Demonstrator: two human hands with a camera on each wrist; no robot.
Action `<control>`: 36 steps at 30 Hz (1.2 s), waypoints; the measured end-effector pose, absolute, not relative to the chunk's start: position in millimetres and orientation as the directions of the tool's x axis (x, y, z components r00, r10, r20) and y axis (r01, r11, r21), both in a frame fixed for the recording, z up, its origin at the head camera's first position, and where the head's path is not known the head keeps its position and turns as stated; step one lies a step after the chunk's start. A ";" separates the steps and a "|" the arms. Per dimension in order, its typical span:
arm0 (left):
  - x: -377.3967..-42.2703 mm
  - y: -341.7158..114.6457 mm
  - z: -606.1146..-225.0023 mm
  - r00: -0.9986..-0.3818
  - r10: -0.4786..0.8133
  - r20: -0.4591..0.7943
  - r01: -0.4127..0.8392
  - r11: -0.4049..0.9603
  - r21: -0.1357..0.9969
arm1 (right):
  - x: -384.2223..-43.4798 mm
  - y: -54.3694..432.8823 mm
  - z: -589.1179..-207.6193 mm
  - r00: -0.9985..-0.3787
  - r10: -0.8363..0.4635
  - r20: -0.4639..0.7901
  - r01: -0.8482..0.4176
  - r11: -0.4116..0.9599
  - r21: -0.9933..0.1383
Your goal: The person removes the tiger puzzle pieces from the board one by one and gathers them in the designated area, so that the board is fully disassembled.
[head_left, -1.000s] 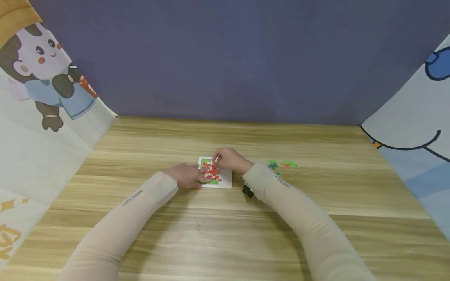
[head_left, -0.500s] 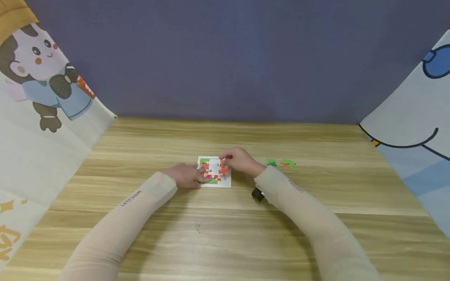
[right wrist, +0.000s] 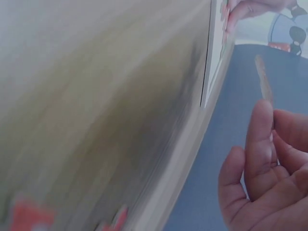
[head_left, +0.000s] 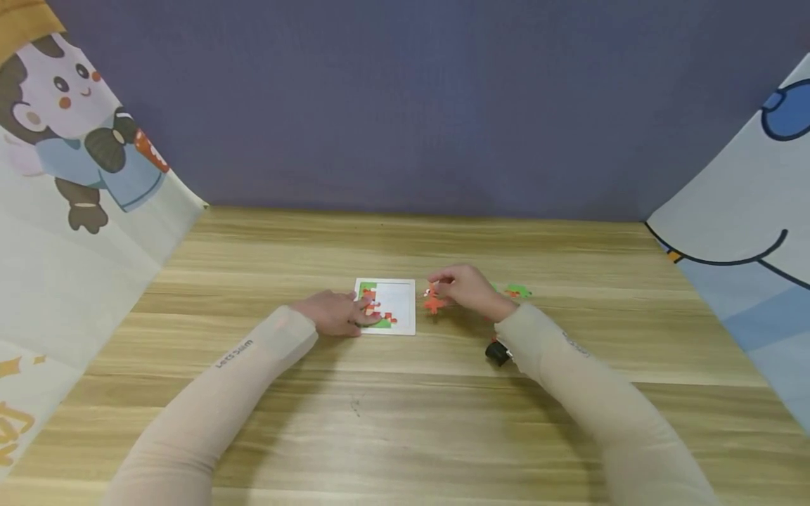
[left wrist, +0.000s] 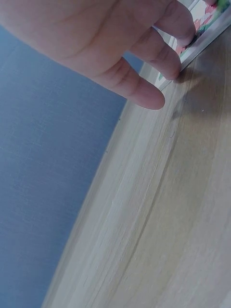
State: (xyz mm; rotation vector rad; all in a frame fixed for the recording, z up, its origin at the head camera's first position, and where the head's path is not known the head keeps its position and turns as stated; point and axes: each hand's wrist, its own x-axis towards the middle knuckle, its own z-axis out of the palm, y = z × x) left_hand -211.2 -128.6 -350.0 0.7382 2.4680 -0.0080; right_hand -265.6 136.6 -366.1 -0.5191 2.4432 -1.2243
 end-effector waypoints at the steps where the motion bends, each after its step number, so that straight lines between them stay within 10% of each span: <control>1: -211.3 -128.7 -349.9 -0.693 0.504 -0.516 0.508 0.849 0.148 | -265.6 140.5 -365.4 -0.872 -0.464 -0.157 -0.152 0.562 -0.813; 36: -214.0 -130.4 -352.3 -0.693 0.520 -0.499 0.483 0.849 0.213 | -259.4 256.5 -366.9 -0.924 -0.330 -0.192 -0.045 0.592 -0.804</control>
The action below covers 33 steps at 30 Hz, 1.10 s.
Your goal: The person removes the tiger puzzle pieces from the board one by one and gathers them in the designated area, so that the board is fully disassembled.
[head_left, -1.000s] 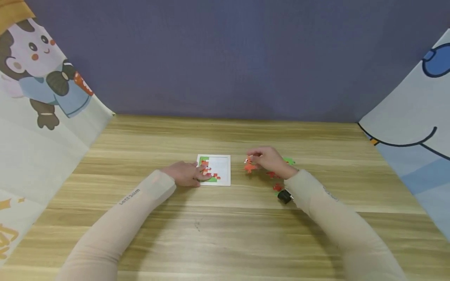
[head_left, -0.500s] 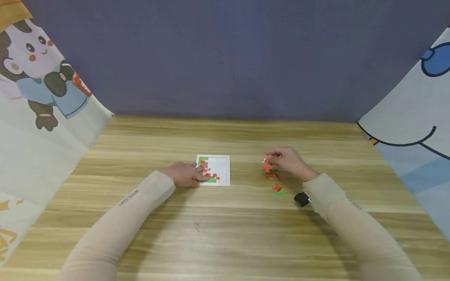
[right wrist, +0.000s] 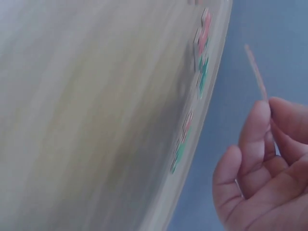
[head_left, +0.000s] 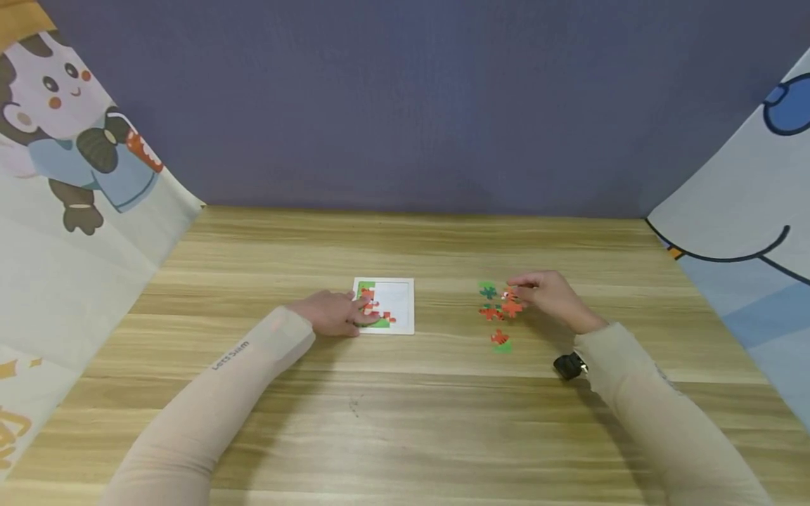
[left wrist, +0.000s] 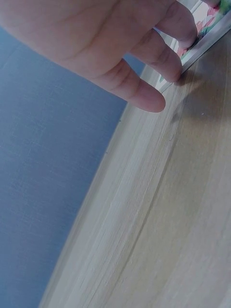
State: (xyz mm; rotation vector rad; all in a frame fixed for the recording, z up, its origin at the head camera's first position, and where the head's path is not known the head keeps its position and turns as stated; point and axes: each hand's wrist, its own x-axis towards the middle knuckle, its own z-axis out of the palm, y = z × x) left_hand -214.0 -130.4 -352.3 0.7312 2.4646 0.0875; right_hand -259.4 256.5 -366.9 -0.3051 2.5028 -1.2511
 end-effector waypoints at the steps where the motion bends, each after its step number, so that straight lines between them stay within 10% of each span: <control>1: -214.3 -130.5 -351.9 -0.693 0.520 -0.498 0.483 0.849 0.215 | -259.5 259.0 -367.1 -0.926 -0.327 -0.188 -0.046 0.592 -0.805; 33: -215.5 -129.7 -354.1 -0.695 0.493 -0.523 0.466 0.863 0.195 | -260.8 292.5 -365.7 -0.906 -0.355 -0.230 -0.020 0.579 -0.815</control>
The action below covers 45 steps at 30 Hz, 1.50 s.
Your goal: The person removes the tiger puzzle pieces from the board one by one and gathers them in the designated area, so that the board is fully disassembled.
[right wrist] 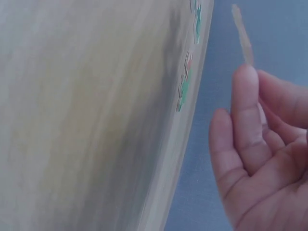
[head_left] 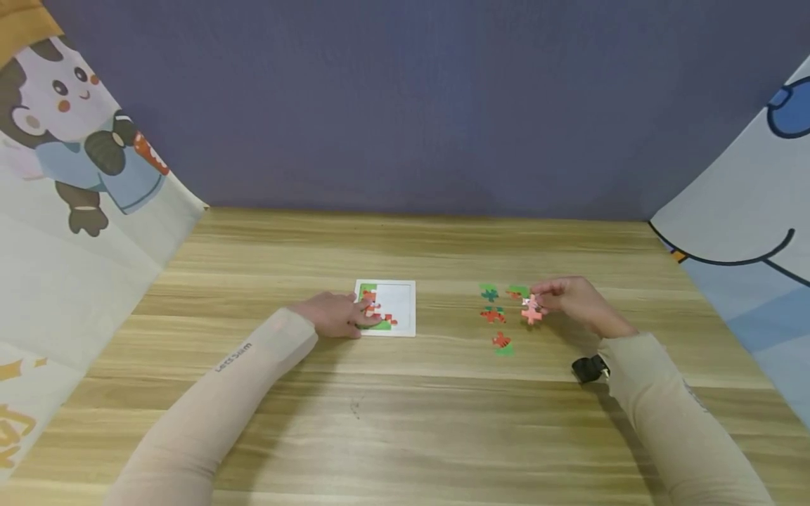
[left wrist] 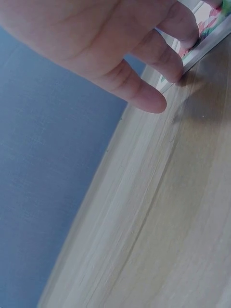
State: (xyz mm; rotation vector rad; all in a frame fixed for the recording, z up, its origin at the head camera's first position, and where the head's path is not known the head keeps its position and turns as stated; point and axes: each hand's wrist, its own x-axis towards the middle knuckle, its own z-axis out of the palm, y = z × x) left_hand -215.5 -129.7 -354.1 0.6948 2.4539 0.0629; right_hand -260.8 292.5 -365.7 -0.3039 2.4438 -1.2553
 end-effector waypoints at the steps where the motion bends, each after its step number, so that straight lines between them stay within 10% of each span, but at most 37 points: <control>1: -215.3 -129.6 -354.1 -0.695 0.493 -0.524 0.466 0.863 0.194 | -261.3 292.8 -365.5 -0.902 -0.364 -0.231 -0.024 0.577 -0.816; 45: -215.2 -124.8 -348.5 -0.705 0.474 -0.528 0.462 0.871 0.166 | -278.1 288.2 -372.8 -0.815 -0.367 -0.448 0.172 0.586 -0.792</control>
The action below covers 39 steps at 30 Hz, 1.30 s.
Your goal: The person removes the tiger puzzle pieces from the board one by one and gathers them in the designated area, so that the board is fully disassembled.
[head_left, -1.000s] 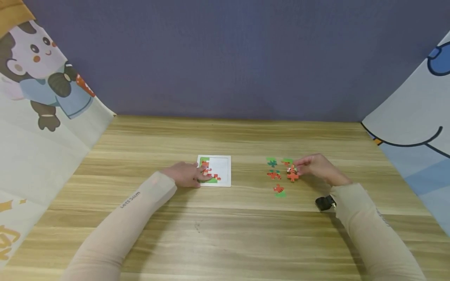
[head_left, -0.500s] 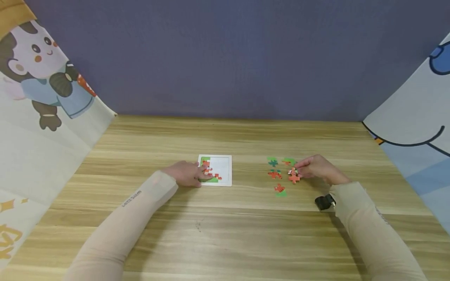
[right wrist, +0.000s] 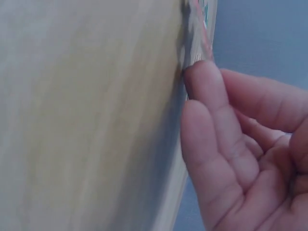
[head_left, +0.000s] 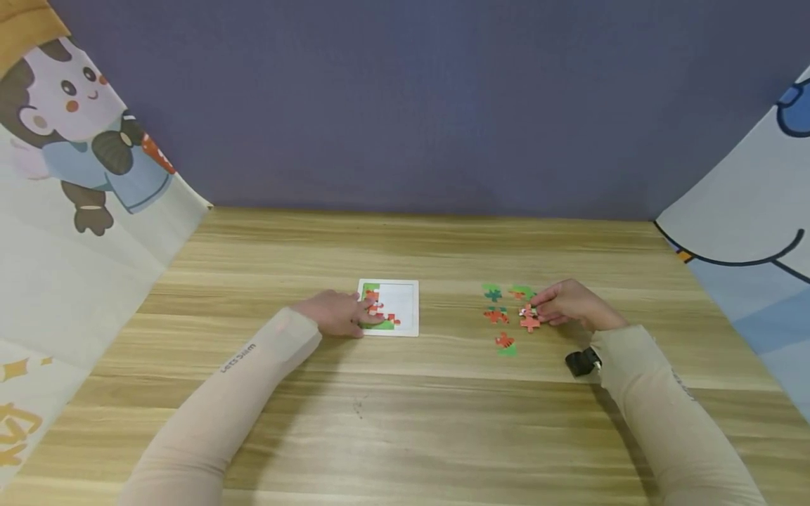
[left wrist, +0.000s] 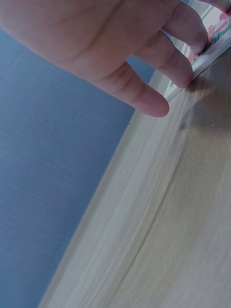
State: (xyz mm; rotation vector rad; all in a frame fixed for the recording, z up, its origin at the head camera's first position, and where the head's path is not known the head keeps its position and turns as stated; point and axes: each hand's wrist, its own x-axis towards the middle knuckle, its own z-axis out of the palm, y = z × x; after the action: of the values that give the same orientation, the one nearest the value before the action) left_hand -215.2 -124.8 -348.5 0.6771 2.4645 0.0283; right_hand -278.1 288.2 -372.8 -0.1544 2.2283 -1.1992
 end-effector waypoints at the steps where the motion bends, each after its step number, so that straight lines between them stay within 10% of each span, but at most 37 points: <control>1: -215.1 -124.4 -348.5 -0.705 0.475 -0.528 0.461 0.871 0.168 | -278.2 288.7 -372.8 -0.815 -0.366 -0.449 0.171 0.588 -0.790; 39: -211.0 -134.0 -354.8 -0.744 0.525 -0.413 0.476 0.851 0.223 | -267.9 201.4 -358.0 -0.856 -0.481 -0.190 -0.208 0.657 -0.725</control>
State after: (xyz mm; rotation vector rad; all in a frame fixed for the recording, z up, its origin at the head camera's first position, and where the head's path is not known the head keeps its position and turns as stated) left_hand -211.0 -134.0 -354.8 0.7363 2.5573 0.1413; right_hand -267.9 201.4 -358.0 -0.5446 2.5092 -1.0323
